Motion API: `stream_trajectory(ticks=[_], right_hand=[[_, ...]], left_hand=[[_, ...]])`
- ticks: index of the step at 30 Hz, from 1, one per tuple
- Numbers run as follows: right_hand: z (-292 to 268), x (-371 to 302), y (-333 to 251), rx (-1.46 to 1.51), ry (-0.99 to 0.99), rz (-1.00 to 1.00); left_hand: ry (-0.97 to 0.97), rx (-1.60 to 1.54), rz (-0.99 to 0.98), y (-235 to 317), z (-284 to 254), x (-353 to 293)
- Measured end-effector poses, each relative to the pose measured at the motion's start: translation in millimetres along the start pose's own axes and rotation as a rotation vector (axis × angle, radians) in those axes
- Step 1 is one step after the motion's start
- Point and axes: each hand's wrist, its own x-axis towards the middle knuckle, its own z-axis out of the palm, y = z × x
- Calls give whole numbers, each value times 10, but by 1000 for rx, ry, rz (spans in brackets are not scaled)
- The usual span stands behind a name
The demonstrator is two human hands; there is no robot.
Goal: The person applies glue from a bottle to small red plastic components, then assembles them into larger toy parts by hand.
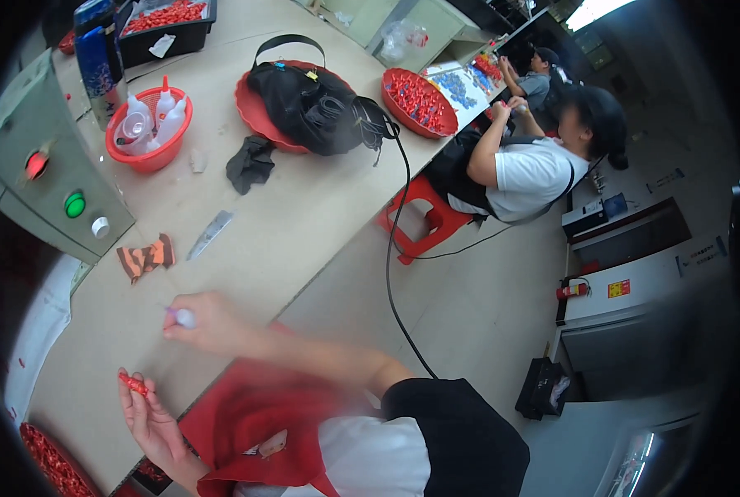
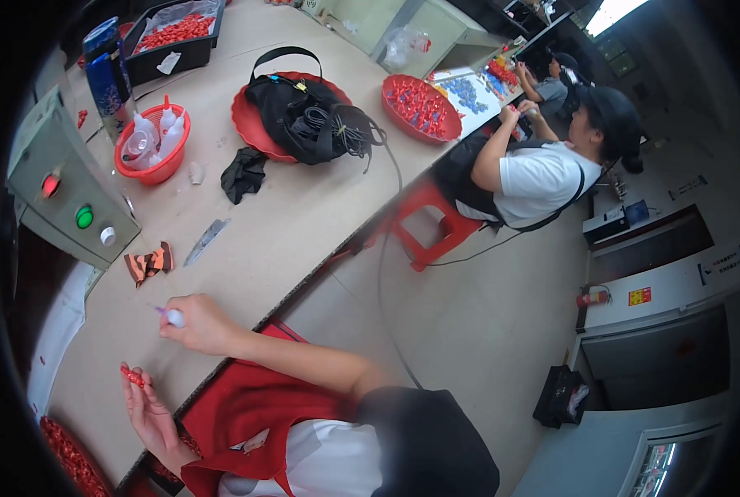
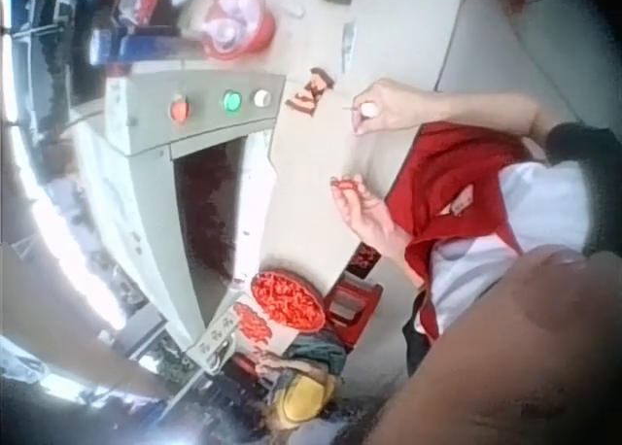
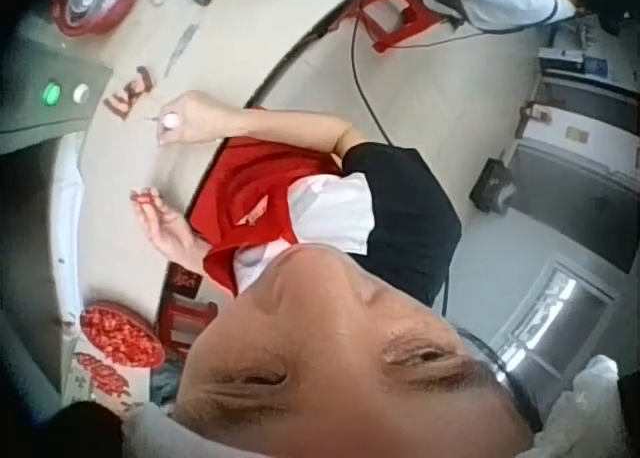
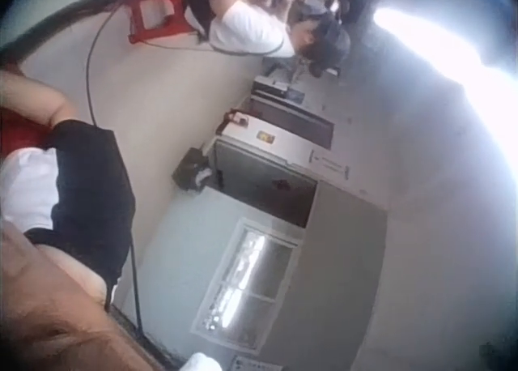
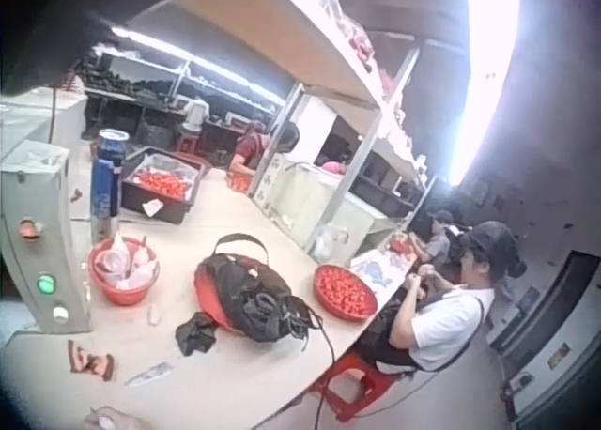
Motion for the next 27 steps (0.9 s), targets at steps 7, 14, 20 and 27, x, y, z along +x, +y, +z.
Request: stream_trajectory(ticks=[7,14,20,27], right_hand=[[-412,-130,135,451,-115,229],[-609,-329,49,429,-100,56],[-716,-334,55,503,-111,17],[-1053,-417,-236,587,-14,156]], left_hand=[[-3,34,-160,-293,488,44],[-18,91,-199,-413,698,-34],[28,124,-222,-497,759,23],[-82,91,-360,-600,1192,170]])
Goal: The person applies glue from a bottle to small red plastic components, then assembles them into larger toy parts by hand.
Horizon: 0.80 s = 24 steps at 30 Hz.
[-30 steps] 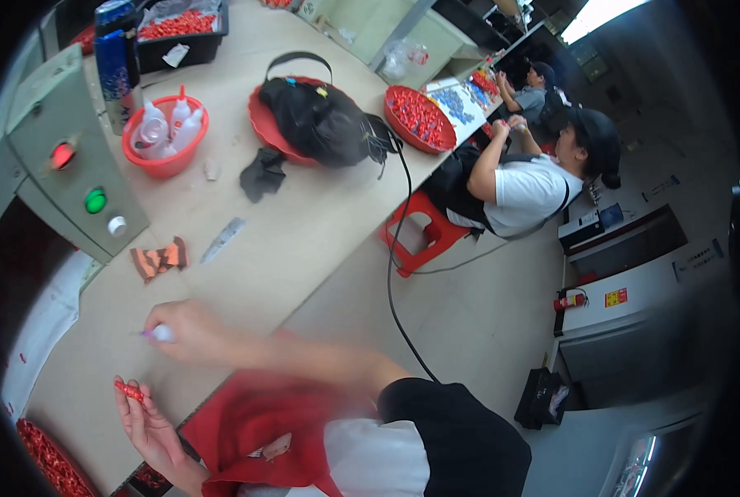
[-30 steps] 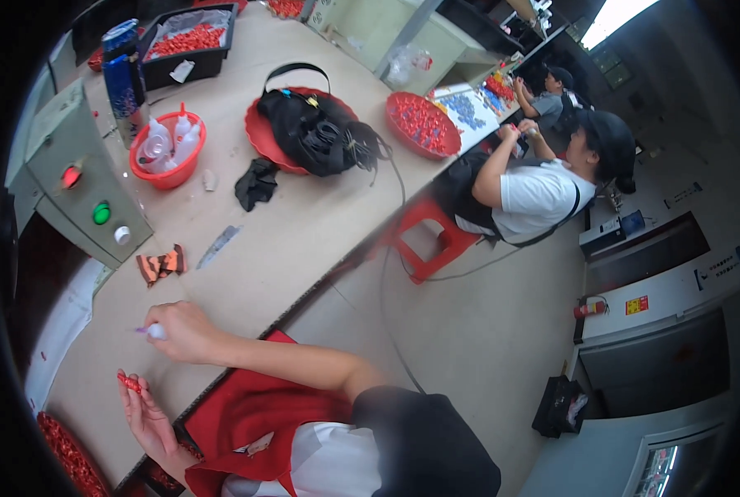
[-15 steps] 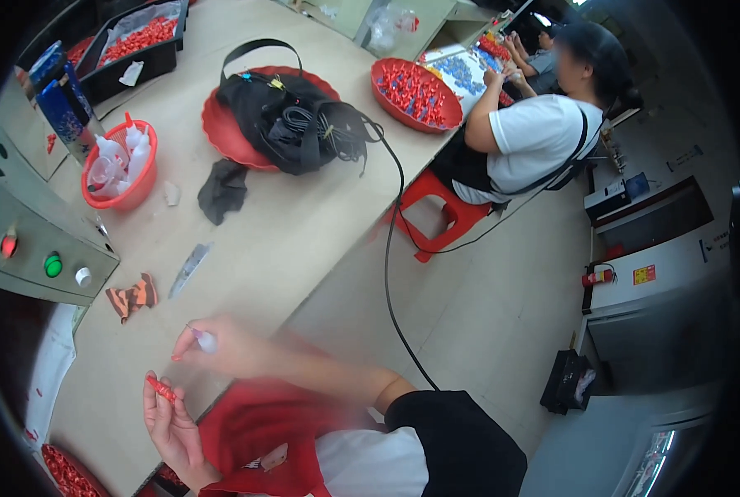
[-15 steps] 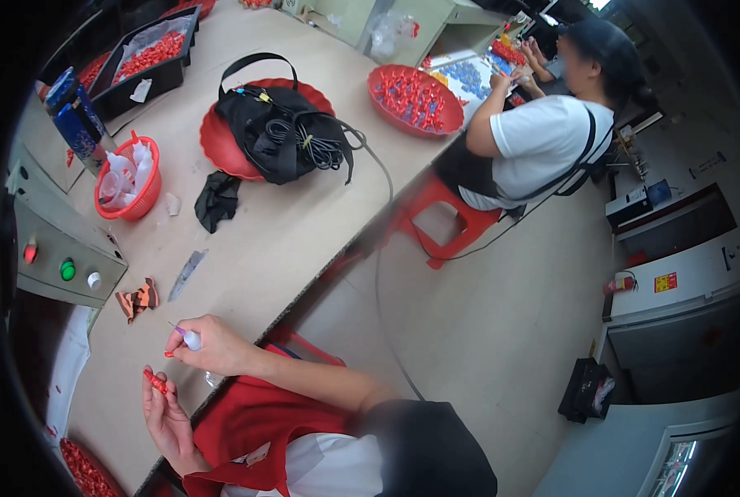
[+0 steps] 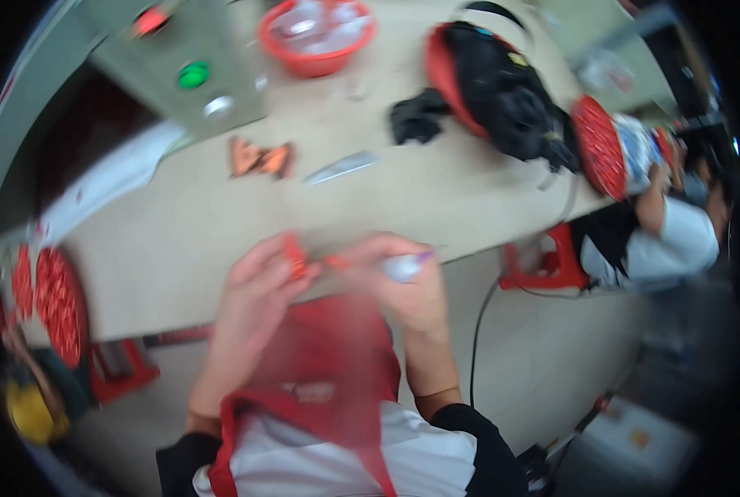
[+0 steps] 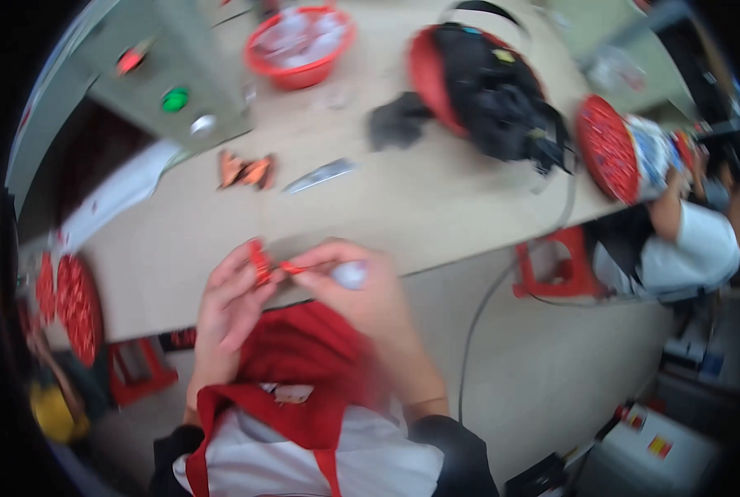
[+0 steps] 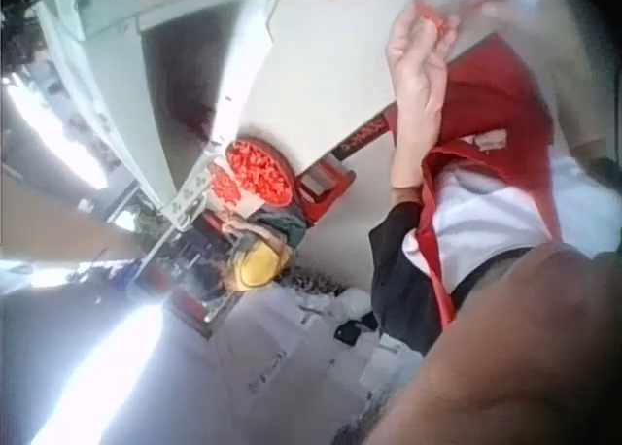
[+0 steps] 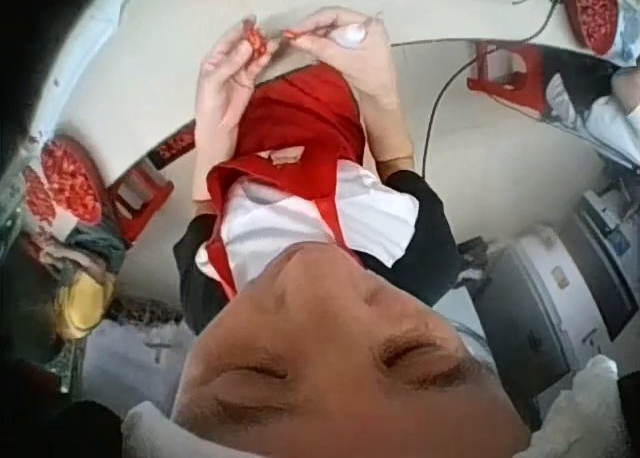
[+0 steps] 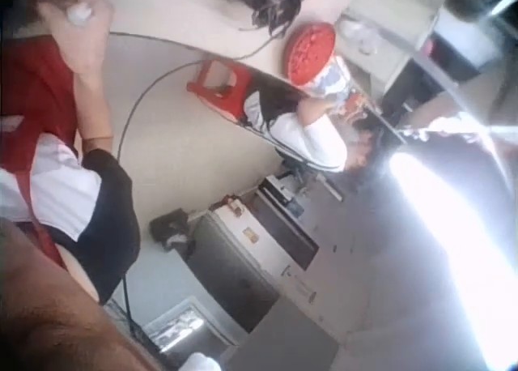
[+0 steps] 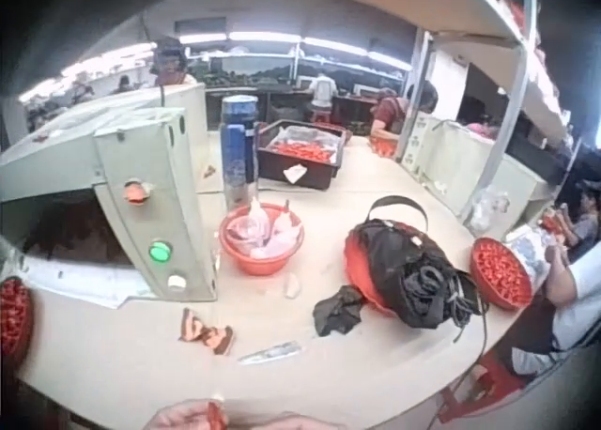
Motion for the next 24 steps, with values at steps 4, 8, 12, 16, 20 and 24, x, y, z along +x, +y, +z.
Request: stream_trajectory(ticks=[4,8,12,16,20,24], right_hand=[[83,26,115,-14,-89,68],[276,49,163,-118,-1,59],[395,52,209,-118,21,52],[467,56,173,-157,27,126],[530,67,188,-237,18,93],[595,88,220,-378,46,-36]], left_hand=[[8,9,41,-31,-93,-28],[43,134,172,-15,-152,-75],[40,241,246,-16,-214,-117],[29,317,327,-3,-255,-130],[1,393,458,0,-308,-136],[-35,453,522,47,-374,-136]])
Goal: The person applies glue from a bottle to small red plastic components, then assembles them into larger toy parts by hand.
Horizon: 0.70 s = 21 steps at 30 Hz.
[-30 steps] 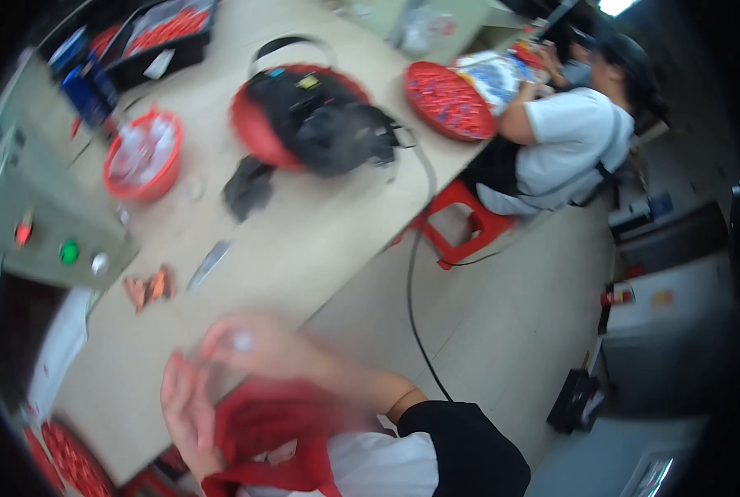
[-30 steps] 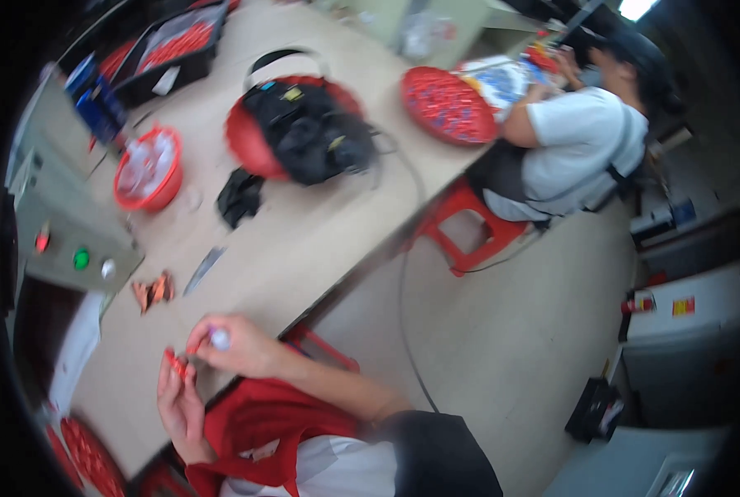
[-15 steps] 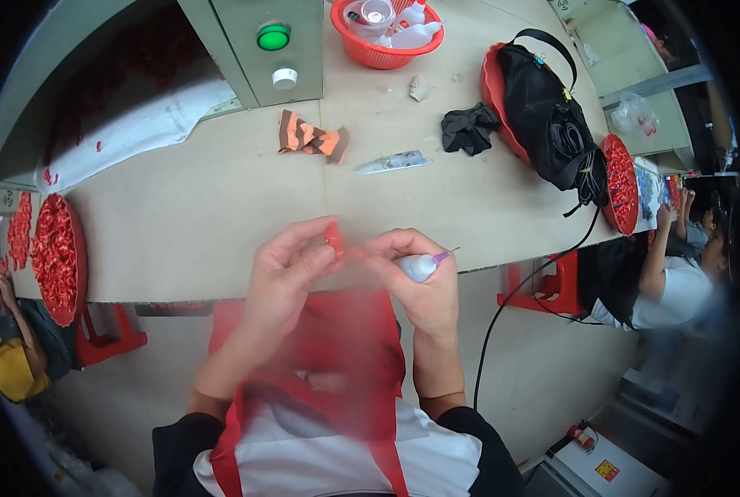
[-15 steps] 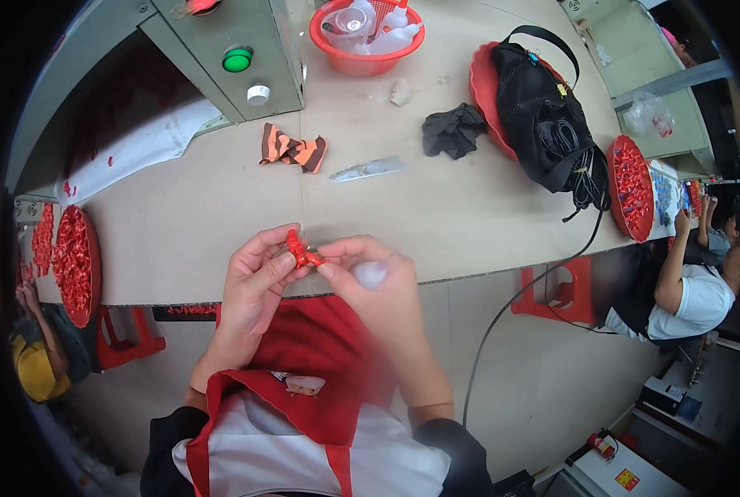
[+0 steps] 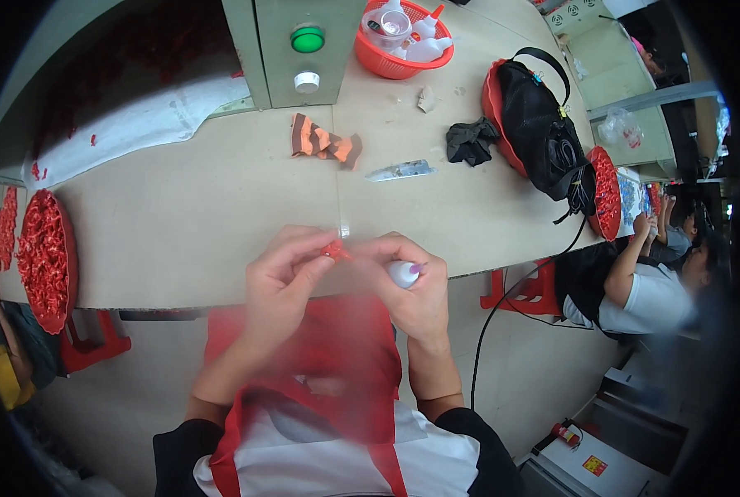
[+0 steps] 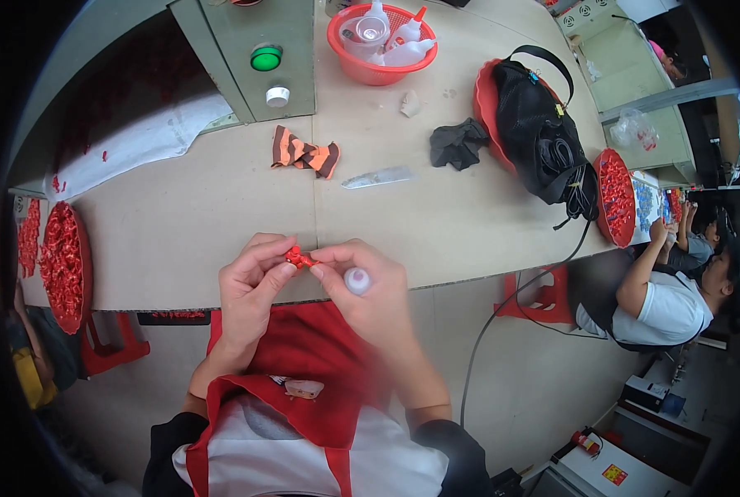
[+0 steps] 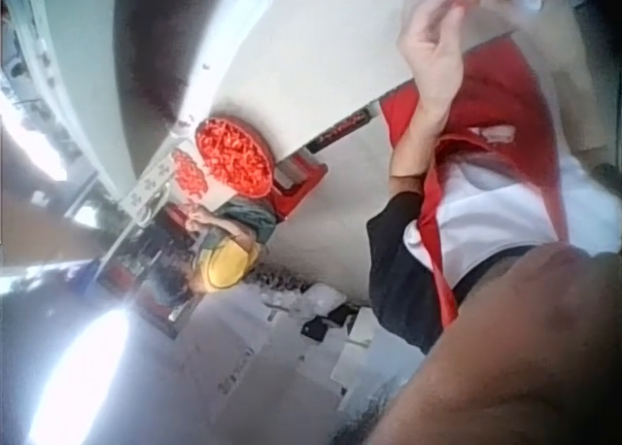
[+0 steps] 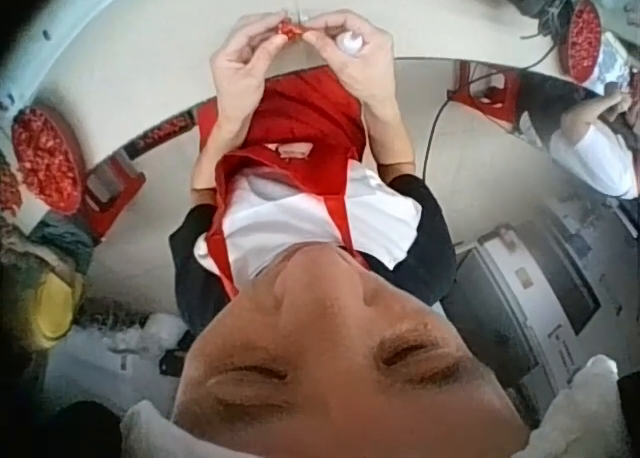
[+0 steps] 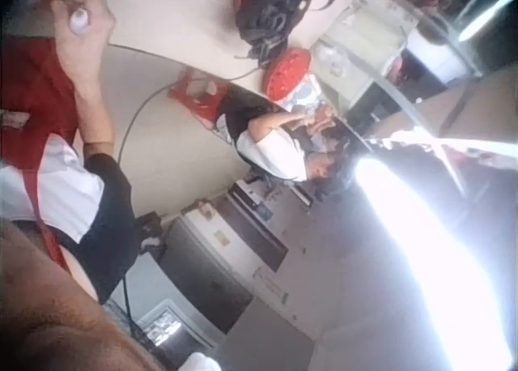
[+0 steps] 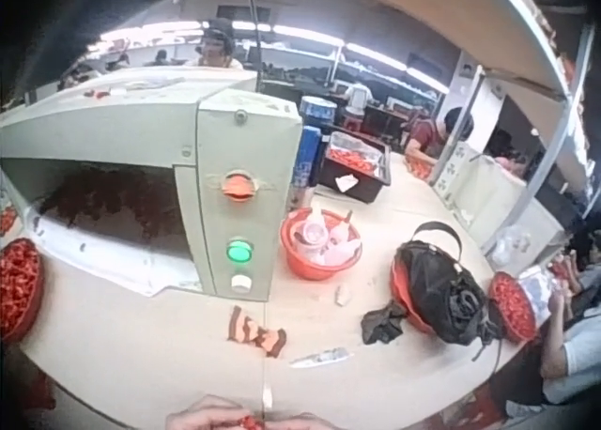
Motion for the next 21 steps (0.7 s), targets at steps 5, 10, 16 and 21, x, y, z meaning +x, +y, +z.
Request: stream_trajectory(ticks=[5,10,16,21], right_hand=[[81,52,37,-413,55,-460],[91,54,106,-614,72,-722],[2,93,48,-714,45,-917],[-31,94,82,-374,20,-757]], left_hand=[[16,-1,-65,22,-34,3],[27,-59,-78,-10,-33,-4],[5,-25,13,15,16,-25],[-88,-146,-80,46,-60,-27]])
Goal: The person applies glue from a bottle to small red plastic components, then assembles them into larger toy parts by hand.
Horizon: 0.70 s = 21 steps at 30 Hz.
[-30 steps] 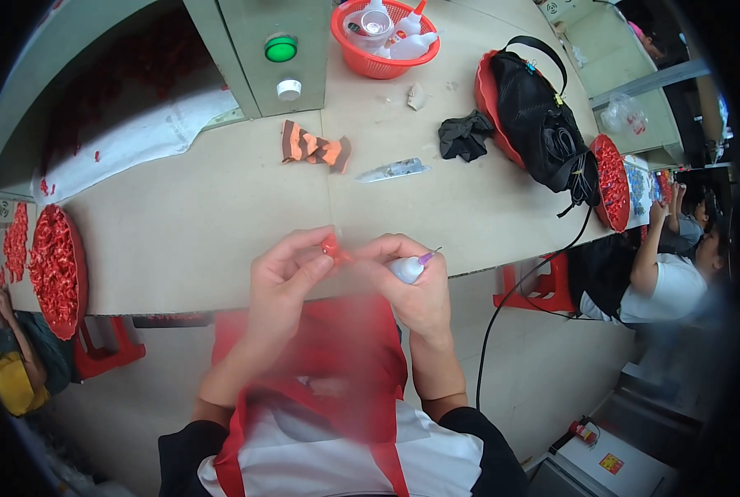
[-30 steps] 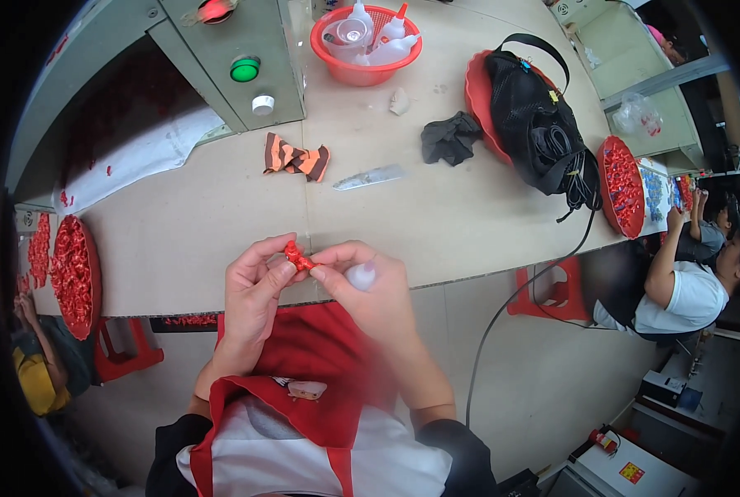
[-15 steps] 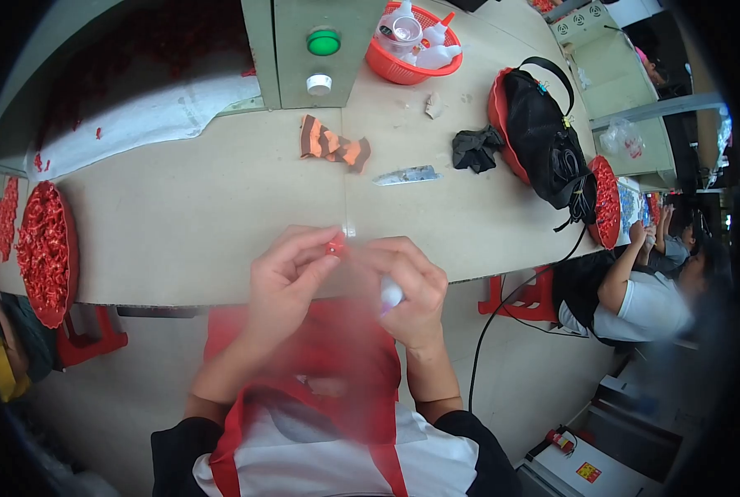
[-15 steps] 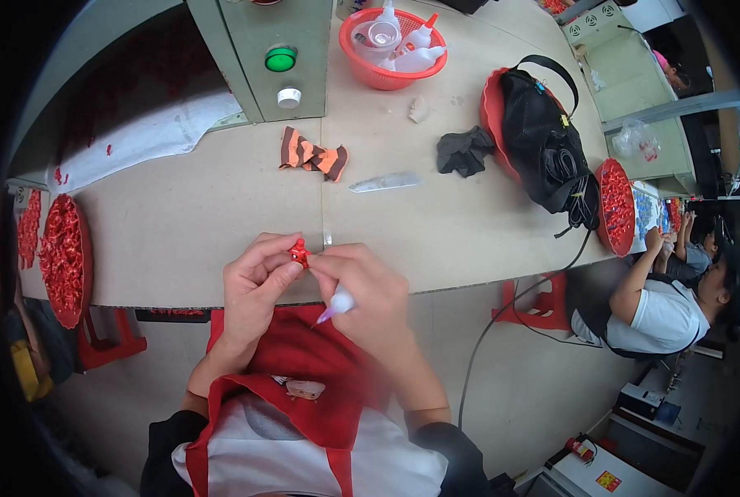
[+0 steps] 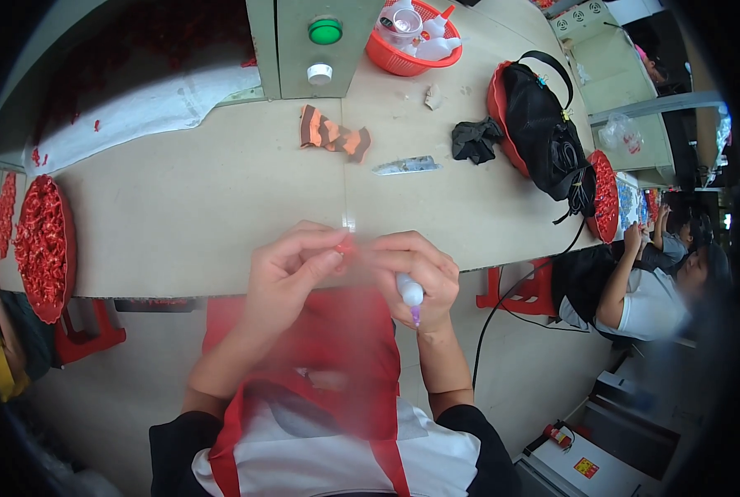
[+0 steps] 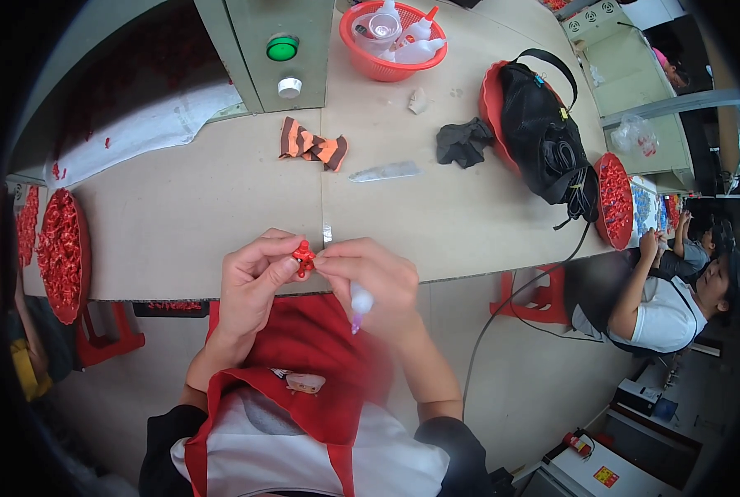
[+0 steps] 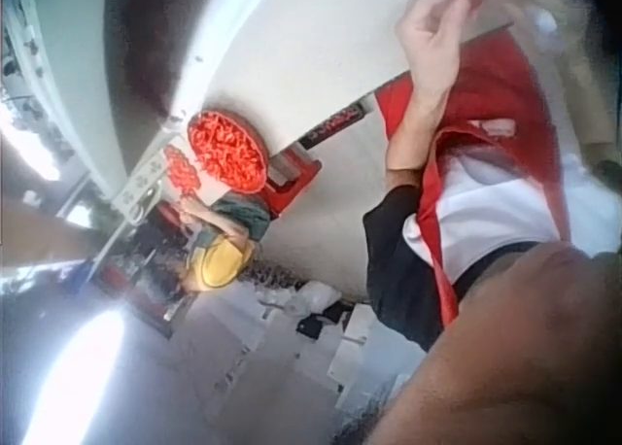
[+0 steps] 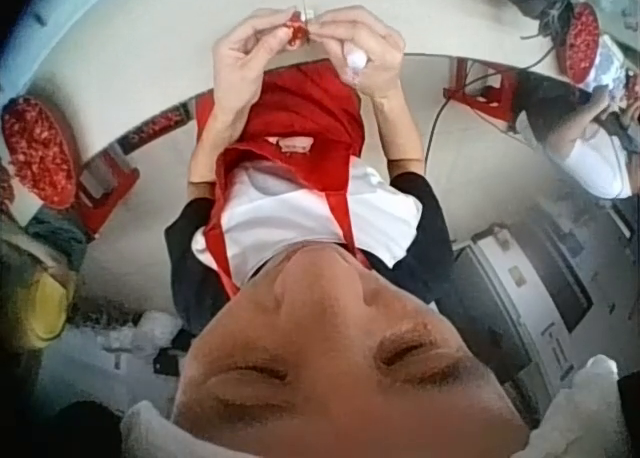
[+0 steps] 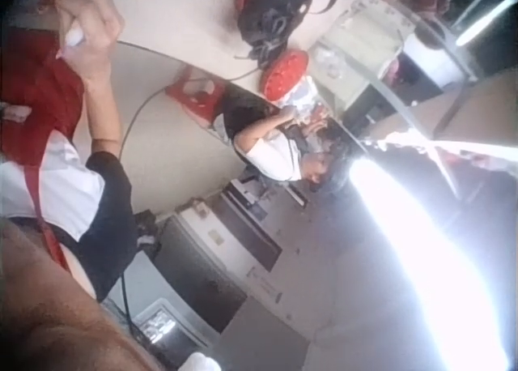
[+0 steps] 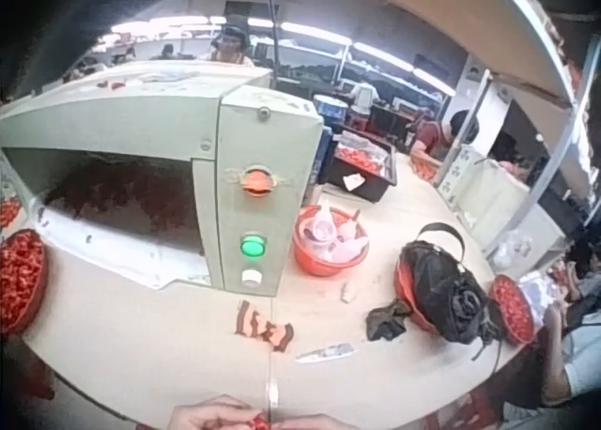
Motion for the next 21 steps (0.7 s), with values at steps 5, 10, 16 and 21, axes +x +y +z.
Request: stream_trajectory(ticks=[5,10,16,21], right_hand=[[-79,19,-17,-63,-93,-56],[-96,2,13,103,-102,78],[-68,-34,64,333,-107,323],[-59,-8,71,428,-160,403]], left_hand=[[10,-124,-151,-4,-13,-20],[-68,-319,-278,-127,-135,1],[-225,-753,-472,-217,-220,80],[-294,-972,-556,-276,-245,103]])
